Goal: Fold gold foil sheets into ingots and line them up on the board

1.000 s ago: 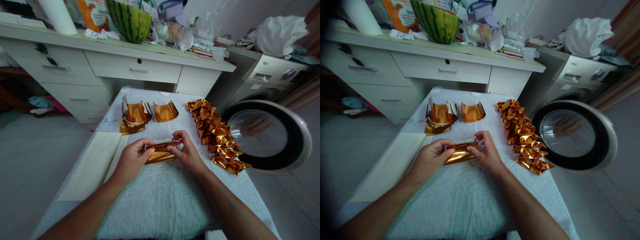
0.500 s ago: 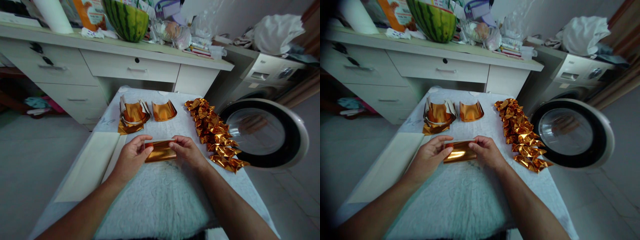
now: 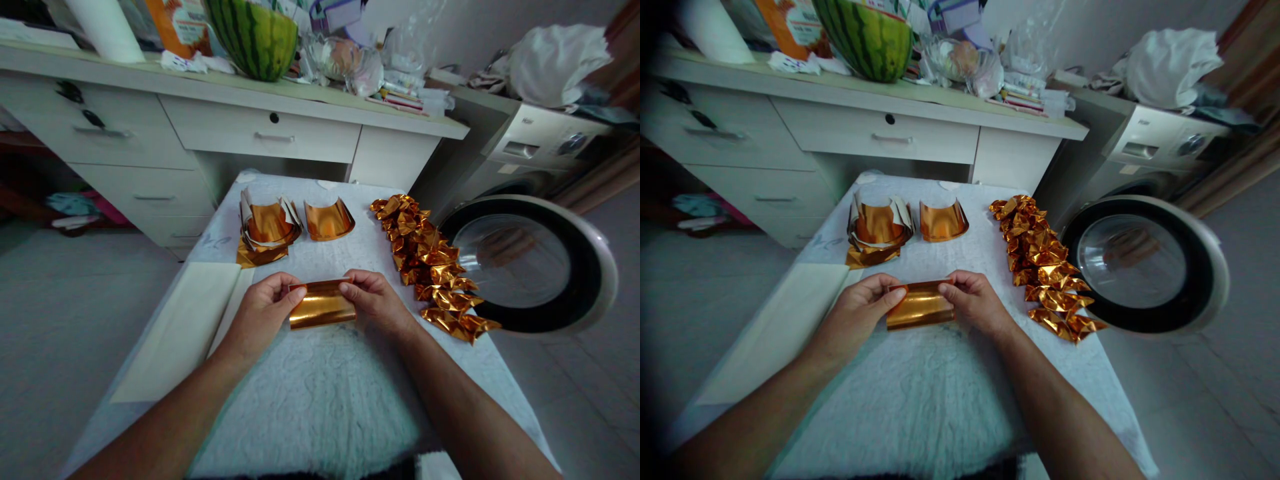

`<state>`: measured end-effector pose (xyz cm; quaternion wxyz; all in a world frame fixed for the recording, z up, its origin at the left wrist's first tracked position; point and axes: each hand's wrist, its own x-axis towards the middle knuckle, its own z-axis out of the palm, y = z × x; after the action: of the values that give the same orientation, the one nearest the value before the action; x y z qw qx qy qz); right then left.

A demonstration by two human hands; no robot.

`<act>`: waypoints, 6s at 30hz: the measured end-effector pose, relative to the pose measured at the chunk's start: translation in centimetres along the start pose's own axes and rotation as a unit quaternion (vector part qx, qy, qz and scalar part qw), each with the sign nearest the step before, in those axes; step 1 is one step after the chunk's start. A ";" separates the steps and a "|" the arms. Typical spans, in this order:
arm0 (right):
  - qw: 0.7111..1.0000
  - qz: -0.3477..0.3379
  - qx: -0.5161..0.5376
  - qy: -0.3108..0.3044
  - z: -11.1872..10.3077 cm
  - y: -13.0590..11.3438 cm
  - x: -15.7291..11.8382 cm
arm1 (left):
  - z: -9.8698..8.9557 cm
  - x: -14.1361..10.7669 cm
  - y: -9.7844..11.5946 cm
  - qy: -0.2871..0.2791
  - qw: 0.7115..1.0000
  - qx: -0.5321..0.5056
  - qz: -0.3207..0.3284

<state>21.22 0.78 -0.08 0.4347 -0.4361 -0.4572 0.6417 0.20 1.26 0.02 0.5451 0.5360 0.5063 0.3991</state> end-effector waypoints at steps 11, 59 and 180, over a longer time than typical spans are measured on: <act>0.998 -0.016 -0.048 0.043 -0.4 -0.5 0.0 | -0.1 0.0 -0.1 0.005 1.000 0.005 -0.006; 0.997 -0.012 -0.061 0.041 -0.4 -0.7 -0.1 | 0.1 0.1 0.1 0.013 0.999 0.033 -0.002; 0.692 -0.110 -0.711 0.047 3.6 1.0 -0.9 | -2.0 -5.9 -2.4 -0.150 0.728 0.570 0.351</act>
<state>17.86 -1.06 -0.17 0.0828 -0.5911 -0.8007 0.0508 -3.02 -4.41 -1.41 0.0267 0.9381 0.3262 0.1131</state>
